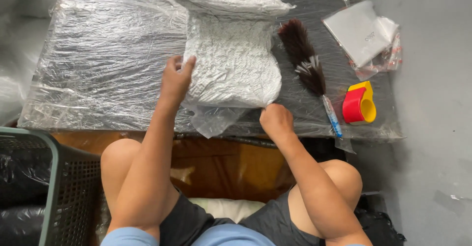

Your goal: Brushing a pillow to clean it, placing it into a plastic bag, and using a vacuum hose to compress it before rolling it up.

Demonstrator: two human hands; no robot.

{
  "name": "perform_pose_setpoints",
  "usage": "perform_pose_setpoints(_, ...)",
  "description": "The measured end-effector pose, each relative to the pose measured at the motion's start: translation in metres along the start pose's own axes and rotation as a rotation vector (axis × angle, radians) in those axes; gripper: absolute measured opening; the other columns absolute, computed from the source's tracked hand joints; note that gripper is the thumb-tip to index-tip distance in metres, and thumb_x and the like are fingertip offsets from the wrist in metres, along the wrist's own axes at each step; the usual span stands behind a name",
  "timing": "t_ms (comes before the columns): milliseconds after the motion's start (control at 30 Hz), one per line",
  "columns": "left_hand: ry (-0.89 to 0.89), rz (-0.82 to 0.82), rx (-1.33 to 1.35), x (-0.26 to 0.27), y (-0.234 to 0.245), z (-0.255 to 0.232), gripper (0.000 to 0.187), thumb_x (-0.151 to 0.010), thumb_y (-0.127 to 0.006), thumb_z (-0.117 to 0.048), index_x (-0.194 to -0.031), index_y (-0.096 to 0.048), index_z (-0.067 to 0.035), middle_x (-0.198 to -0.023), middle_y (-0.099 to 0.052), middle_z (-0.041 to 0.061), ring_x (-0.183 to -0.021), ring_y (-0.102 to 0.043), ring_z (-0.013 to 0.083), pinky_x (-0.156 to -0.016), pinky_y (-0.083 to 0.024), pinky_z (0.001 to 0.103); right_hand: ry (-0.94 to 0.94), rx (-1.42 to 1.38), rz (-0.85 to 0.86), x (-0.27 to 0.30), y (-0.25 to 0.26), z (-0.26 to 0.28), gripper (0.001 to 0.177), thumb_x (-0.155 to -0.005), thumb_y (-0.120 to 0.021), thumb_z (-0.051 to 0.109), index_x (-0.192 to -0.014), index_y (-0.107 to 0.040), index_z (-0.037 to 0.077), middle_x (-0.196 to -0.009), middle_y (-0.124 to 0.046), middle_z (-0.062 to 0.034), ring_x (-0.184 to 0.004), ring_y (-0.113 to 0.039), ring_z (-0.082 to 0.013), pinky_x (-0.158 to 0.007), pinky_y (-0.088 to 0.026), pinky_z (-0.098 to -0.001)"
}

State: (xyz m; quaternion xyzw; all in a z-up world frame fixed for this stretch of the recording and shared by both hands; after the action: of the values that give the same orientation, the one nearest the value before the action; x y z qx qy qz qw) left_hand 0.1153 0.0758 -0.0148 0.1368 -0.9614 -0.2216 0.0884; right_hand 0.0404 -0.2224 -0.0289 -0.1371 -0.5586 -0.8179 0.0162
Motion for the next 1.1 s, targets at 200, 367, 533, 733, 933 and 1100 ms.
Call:
perform_pose_setpoints(200,-0.500,0.106,-0.256,0.129,-0.029,-0.065,0.031,-0.093,-0.063,-0.041,-0.090,-0.062,-0.010,-0.077,-0.065,0.015,-0.083,-0.068,0.0409,-0.073,-0.052,0.053,0.037,-0.187,-0.036,-0.004,-0.010,-0.011,0.040,-0.089,-0.052,0.020,-0.080,-0.073,-0.013,-0.076,-0.070,-0.0314,-0.085,-0.071,-0.0508,-0.071,-0.056,-0.0570)
perform_pose_setpoints(367,0.206,0.438,0.237,0.146,-0.099,0.025,0.061,-0.091,-0.053,-0.067,-0.100,-0.058,-0.007,-0.078,-0.069,0.013,-0.069,-0.074,0.0270,-0.068,-0.058,0.037,0.065,-0.372,-0.073,0.010,0.020,0.003,0.040,-0.086,-0.050,0.017,-0.076,-0.071,-0.015,-0.071,-0.066,-0.0337,-0.082,-0.069,-0.0496,-0.065,-0.047,-0.0588)
perform_pose_setpoints(533,0.525,0.201,0.869,0.153,-0.065,-0.004,0.108,-0.091,-0.050,-0.069,-0.145,-0.009,0.015,-0.140,-0.030,0.045,-0.133,-0.047,0.0561,-0.095,-0.055,0.061,0.083,-0.447,-0.118,0.000,0.028,-0.004,0.039,-0.084,-0.052,0.017,-0.079,-0.070,-0.017,-0.074,-0.063,-0.0372,-0.084,-0.068,-0.0500,-0.058,-0.050,-0.0465)
perform_pose_setpoints(733,0.371,-0.121,1.207,0.082,-0.039,0.012,0.100,-0.086,-0.079,-0.045,-0.149,-0.019,0.005,-0.146,-0.029,0.028,-0.138,-0.041,0.0471,-0.106,-0.044,0.068,0.106,-0.419,-0.095,0.006,0.032,0.007,0.040,-0.087,-0.051,0.017,-0.078,-0.070,-0.016,-0.073,-0.063,-0.0365,-0.080,-0.069,-0.0491,-0.061,-0.049,-0.0535)
perform_pose_setpoints(933,0.282,-0.268,1.159,0.031,-0.044,0.044,0.080,-0.077,-0.094,-0.030,-0.136,-0.045,-0.006,-0.126,-0.057,0.014,-0.112,-0.062,0.0248,-0.098,-0.057,0.042,0.144,-0.297,-0.073,0.008,0.013,0.019,0.039,-0.087,-0.051,0.015,-0.069,-0.068,-0.014,-0.067,-0.063,-0.0348,-0.076,-0.067,-0.0537,-0.058,-0.047,-0.0566)
perform_pose_setpoints(1100,0.129,-0.531,0.608,0.011,-0.050,0.093,0.071,-0.083,-0.091,-0.029,-0.135,-0.047,-0.007,-0.128,-0.054,0.021,-0.119,-0.062,0.0314,-0.105,-0.052,0.039,0.167,-0.159,-0.053,-0.003,-0.032,0.005,0.039,-0.089,-0.053,0.016,-0.069,-0.070,-0.012,-0.063,-0.066,-0.0297,-0.066,-0.070,-0.0474,-0.052,-0.051,-0.0497)
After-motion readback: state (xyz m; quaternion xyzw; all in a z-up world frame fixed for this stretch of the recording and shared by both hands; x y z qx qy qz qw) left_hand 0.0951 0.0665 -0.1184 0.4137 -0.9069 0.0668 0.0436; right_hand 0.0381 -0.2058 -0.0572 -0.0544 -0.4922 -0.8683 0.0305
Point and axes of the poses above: each hand's wrist, its own x-axis away from the middle knuckle, its own y-axis out of the back of the hand, z = x × y, the point moved 4 cm from there along -x, towards the middle knuckle
